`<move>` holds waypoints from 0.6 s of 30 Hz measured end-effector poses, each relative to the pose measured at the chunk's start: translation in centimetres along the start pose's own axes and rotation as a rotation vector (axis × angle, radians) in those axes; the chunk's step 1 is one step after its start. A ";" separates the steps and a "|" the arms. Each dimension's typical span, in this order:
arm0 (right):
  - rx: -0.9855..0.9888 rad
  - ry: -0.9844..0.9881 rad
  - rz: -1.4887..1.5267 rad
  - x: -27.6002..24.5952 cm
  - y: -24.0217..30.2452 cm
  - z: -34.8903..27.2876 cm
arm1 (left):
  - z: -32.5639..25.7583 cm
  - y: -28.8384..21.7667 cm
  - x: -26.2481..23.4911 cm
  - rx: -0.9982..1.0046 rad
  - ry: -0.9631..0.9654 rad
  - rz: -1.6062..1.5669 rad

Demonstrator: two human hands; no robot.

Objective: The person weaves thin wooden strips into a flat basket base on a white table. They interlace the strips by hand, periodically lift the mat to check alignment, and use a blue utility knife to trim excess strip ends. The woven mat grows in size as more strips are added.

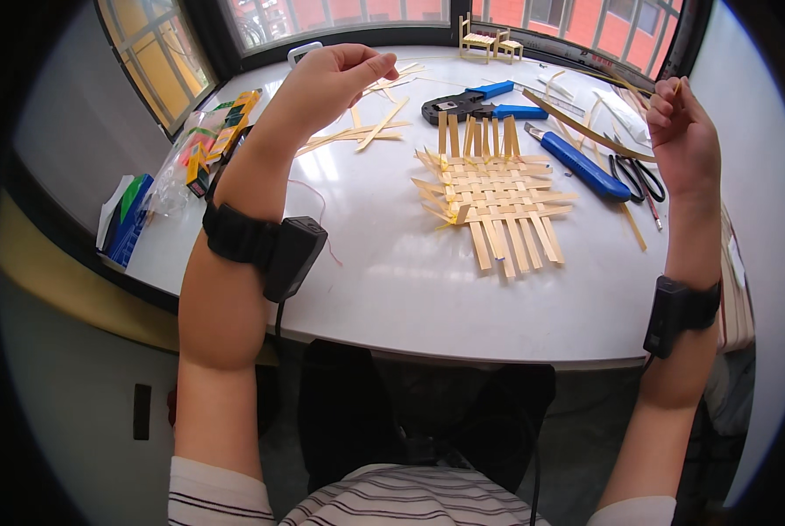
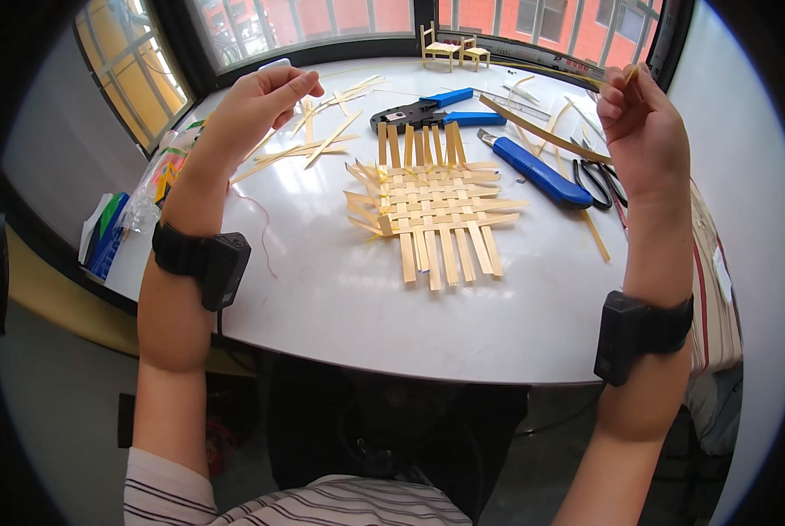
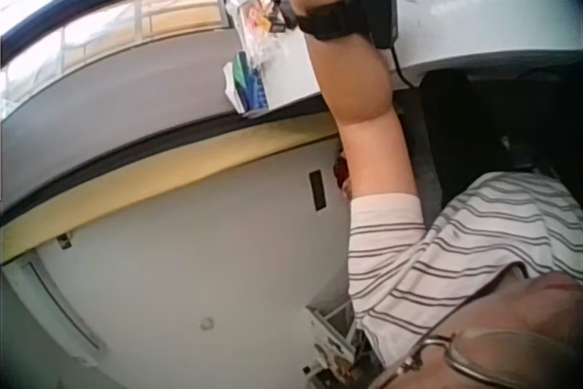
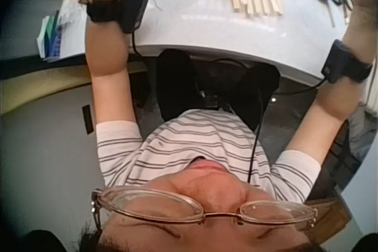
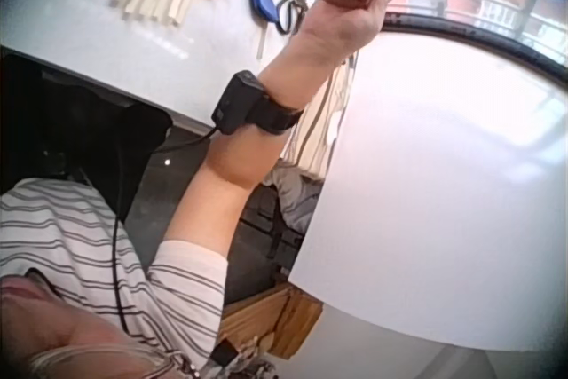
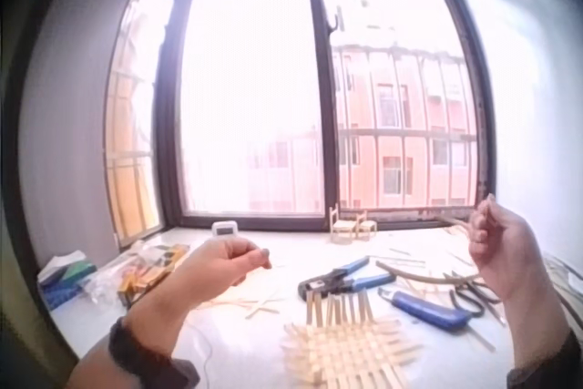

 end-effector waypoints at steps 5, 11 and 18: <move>-0.077 -0.281 -0.156 -2.4 1.2 -0.1 | -0.1 -0.3 -0.4 -0.003 -0.032 -0.013; -0.206 -0.479 -0.210 -4.5 2.9 -0.3 | -0.2 -0.7 -1.2 0.055 -0.135 -0.027; -0.496 -0.724 -0.274 -7.2 6.7 -1.3 | 0.5 0.5 -1.6 0.071 -0.147 -0.109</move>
Point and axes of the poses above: each hand's wrist, its own z-axis towards the middle knuckle, its own x-axis out of the palm, y = z × x, the point moved 7 cm from there along z, towards the middle knuckle, and after that the axes turned 9 degrees about -x, right-handed, at the moved point
